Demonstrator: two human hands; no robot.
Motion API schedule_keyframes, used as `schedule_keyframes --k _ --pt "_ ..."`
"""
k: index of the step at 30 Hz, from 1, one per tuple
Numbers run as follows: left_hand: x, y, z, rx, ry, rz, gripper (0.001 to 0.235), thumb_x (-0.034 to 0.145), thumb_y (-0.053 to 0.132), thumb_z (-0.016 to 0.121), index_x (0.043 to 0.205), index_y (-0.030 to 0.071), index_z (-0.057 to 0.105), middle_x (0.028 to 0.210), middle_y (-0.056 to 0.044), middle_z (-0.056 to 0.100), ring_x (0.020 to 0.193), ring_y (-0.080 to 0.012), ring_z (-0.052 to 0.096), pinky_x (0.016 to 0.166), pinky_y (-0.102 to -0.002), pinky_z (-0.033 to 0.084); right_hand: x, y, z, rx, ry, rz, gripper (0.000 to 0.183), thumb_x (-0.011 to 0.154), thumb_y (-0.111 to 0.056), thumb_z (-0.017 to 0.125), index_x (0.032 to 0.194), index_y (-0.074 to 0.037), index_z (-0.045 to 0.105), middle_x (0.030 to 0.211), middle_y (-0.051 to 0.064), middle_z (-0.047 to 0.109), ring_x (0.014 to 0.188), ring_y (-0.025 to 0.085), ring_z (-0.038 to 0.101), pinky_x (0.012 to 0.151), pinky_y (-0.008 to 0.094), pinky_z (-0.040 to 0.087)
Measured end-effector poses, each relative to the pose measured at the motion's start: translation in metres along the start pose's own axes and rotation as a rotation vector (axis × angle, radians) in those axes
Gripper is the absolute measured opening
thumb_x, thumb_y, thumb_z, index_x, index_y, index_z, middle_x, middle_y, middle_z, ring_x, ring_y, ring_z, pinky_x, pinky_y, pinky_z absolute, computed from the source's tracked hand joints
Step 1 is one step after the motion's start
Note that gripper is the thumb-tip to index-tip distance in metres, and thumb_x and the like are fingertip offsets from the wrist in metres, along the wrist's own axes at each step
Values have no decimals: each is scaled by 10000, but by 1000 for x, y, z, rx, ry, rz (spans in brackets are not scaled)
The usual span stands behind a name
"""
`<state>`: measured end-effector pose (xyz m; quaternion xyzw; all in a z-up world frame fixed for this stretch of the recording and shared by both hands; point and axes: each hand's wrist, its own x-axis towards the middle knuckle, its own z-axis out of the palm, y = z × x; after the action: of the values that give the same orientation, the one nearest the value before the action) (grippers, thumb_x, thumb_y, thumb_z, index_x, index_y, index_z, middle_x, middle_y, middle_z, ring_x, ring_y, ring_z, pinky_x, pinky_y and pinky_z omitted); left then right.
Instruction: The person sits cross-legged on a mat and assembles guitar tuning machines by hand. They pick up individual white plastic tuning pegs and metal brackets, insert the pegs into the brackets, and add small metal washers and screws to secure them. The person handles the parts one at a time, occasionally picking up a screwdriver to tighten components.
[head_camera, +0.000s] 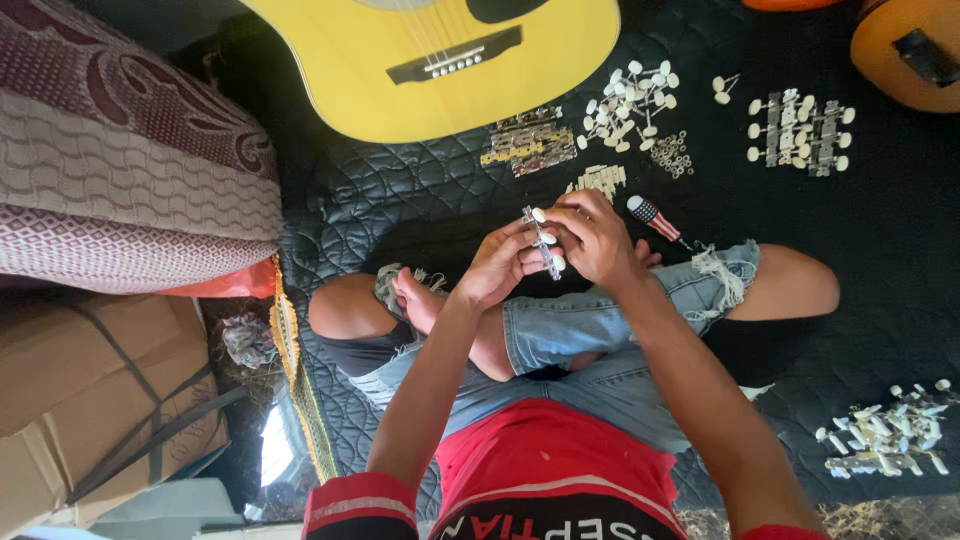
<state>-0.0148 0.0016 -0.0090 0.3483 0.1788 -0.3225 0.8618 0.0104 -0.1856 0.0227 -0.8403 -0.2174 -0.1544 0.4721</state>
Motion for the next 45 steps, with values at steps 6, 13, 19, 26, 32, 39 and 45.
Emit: schedule_keyframes --k 6,13,19,26,32,39,45 --pt "-10 18 18 -15 7 18 486 1007 151 622 1475 68 521 1229 -155 732 1004 -284 754 861 -386 665 -2 5 -1 46 -7 72 114 944 -51 735 1038 -108 766 1023 53 661 892 281 645 775 402 558" --pt "0 14 8 -63 178 95 453 992 141 629 1439 97 577 1184 -134 750 996 -281 760 861 -394 665 -11 40 -13 133 -37 294 65 923 -17 772 979 -32 744 914 132 677 809 321 658 762 407 541" --pt "13 10 -13 -119 451 218 254 1013 106 609 1263 102 654 1257 -152 719 1081 -346 731 978 -479 596 6 71 -55 -104 -8 433 99 920 -85 816 994 -93 751 896 99 690 780 298 701 700 401 560" --pt "20 4 -32 -141 535 305 311 1026 118 612 1335 86 630 1317 -174 685 1134 -378 705 1002 -514 579 -11 100 -55 -153 -115 483 102 945 -29 767 1046 -28 755 921 148 691 781 339 708 688 399 574" --pt "18 7 -26 -117 552 317 358 1033 112 599 1388 69 601 1331 -177 678 1153 -395 693 1021 -535 563 -23 114 -34 -190 -130 451 135 873 -67 790 1002 -88 758 844 116 669 780 320 696 720 413 576" --pt "19 8 -23 -131 569 336 296 1011 114 648 1305 89 651 1282 -183 701 1090 -386 723 958 -527 599 -15 109 -25 -281 -271 328 131 893 -118 758 1009 -62 731 853 181 647 861 431 656 798 539 522" --pt "18 9 -22 -197 585 361 166 1001 77 637 1166 96 637 1255 -204 704 1083 -419 717 970 -542 588 -14 92 -13 -298 -307 321 268 944 -150 718 1210 -121 730 965 143 656 968 355 649 858 482 552"
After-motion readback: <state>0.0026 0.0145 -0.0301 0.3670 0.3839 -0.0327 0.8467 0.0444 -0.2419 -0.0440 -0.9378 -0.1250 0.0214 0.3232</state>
